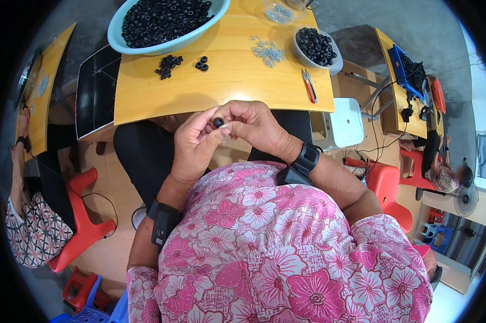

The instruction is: The person is assembling small black plastic components by inserting tiny metal parts into them.

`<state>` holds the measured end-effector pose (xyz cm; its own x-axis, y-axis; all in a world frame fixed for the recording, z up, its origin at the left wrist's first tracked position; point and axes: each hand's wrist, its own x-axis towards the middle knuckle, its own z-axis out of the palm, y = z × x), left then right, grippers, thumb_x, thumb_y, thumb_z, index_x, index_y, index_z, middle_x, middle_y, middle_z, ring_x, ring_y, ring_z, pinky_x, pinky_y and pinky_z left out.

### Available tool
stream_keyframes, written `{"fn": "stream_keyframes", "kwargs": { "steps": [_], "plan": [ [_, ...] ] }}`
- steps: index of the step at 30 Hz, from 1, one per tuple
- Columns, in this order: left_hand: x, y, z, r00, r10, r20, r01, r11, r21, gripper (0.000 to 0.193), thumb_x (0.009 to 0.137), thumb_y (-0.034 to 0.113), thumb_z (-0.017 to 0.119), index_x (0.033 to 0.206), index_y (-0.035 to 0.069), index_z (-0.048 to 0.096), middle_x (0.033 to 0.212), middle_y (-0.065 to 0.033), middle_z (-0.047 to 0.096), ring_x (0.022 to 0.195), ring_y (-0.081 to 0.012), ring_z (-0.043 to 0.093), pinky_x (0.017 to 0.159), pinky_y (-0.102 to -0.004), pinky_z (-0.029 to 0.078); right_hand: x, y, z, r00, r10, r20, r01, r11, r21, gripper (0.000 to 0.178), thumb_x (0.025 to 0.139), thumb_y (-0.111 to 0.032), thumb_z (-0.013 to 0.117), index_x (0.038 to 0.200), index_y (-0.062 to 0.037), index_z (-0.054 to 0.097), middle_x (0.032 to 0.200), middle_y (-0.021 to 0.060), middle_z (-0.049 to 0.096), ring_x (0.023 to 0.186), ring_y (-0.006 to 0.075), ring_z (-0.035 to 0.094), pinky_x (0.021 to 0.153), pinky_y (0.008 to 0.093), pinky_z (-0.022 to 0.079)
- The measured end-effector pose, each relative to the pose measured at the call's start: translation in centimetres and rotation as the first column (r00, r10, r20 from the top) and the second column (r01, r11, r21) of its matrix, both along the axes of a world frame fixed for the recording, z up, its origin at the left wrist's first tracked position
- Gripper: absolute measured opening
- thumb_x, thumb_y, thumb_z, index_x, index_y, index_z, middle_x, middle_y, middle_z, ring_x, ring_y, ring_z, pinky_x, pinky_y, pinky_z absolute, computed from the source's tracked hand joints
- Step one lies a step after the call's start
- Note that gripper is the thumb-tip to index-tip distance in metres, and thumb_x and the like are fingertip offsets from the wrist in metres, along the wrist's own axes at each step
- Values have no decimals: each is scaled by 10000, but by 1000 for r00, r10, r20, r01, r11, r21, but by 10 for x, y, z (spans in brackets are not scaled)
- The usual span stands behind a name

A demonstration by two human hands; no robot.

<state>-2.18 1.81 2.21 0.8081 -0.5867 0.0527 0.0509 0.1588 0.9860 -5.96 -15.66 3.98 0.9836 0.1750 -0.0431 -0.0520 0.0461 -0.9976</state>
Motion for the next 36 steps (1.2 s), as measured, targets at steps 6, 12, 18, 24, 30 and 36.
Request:
{"fn": "stream_keyframes", "kwargs": {
  "steps": [6,12,18,24,30,36],
  "plan": [
    [-1,-2,-3,997,-2,-76,0,1000,-19,407,916,73,597,1292,-52,501,1029,-31,579,816,-74,571,734,-209,505,1,3,-7,990,-63,127,82,984,-156,63,846,-5,597,908,7,600,763,24,568,706,72,530,646,228,462],
    [1,-5,-2,999,22,-44,-22,1000,-12,390,925,102,597,1275,-54,522,987,-28,588,807,-69,566,718,-207,500,4,4,1,979,-58,197,103,969,-223,82,854,3,580,931,7,609,794,38,603,719,79,550,657,236,468],
    [0,-10,-6,997,-4,-82,2,1000,-24,514,935,136,569,1392,-28,400,971,-10,555,788,-55,539,717,-206,484,8,-17,2,999,-2,-44,4,999,39,138,888,-60,626,1015,-7,615,866,-12,609,789,56,556,697,218,483],
    [7,8,-17,982,-34,-187,54,993,105,466,934,110,555,1378,16,445,1000,3,535,763,-42,519,635,-173,441,30,-73,16,891,-314,329,443,760,-475,142,848,-74,679,945,20,636,848,31,627,761,67,560,681,236,481],
    [11,12,-23,970,-18,-244,50,991,125,399,876,-2,551,1275,-18,548,927,4,532,820,-51,512,745,-186,444,55,-168,11,666,-546,507,731,345,-589,233,748,-149,758,872,22,661,691,88,641,602,133,584,573,281,467],
    [16,11,-27,957,-16,-289,63,986,156,406,869,-15,551,1275,-6,552,913,11,534,784,-45,502,704,-177,434,60,-218,18,603,-664,443,692,158,-705,265,684,-166,769,871,3,686,764,168,664,700,309,648,650,371,504]
  ]
}}
